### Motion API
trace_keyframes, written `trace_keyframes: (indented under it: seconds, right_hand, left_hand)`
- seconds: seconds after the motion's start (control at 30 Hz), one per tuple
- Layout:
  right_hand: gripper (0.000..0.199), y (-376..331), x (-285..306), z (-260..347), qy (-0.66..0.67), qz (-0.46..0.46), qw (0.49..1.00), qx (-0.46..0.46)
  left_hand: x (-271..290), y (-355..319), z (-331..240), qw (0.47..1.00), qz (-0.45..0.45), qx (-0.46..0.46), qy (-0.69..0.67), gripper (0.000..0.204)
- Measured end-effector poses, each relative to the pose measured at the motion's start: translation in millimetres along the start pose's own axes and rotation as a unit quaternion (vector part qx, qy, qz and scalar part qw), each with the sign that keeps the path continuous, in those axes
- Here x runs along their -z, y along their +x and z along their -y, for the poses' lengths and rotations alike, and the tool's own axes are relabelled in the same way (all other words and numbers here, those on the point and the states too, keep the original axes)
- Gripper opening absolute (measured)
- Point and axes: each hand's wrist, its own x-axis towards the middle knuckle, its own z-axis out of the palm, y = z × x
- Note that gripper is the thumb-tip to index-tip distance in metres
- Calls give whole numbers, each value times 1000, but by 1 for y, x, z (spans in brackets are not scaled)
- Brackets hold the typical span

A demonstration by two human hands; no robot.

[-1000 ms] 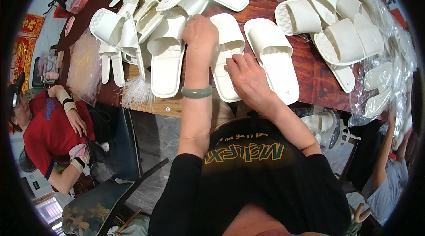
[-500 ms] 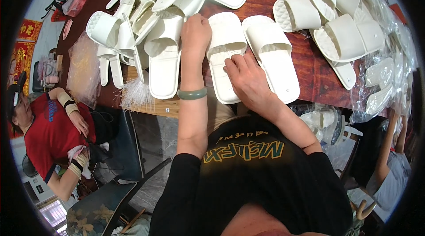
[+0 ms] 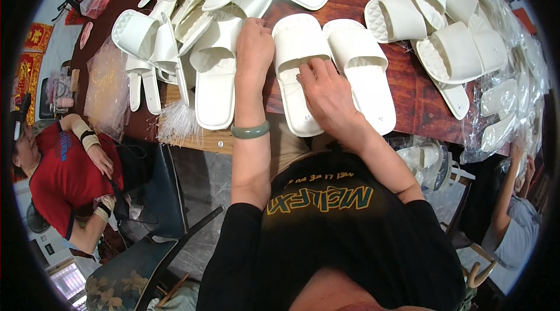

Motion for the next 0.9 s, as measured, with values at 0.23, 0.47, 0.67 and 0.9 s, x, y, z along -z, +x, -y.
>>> trace_keyframes:
  seconds: [0.23,0.47,0.67,0.9]
  right_hand:
    - [19,2,-6,3,0,-31,999,-6]
    - [25,1,-5,5,10,-30,999,5]
    - [21,-6,-2,1,41,-37,998,11]
    - [23,-47,41,-1,242,-91,965,38]
  left_hand:
    - [-1,-4,11,983,1,41,-177,30]
    - [-6,16,-9,998,-18,-42,-32,33]
    - [-9,11,-13,993,-25,-37,-106,35]
    - [0,14,-15,944,6,-30,-330,16]
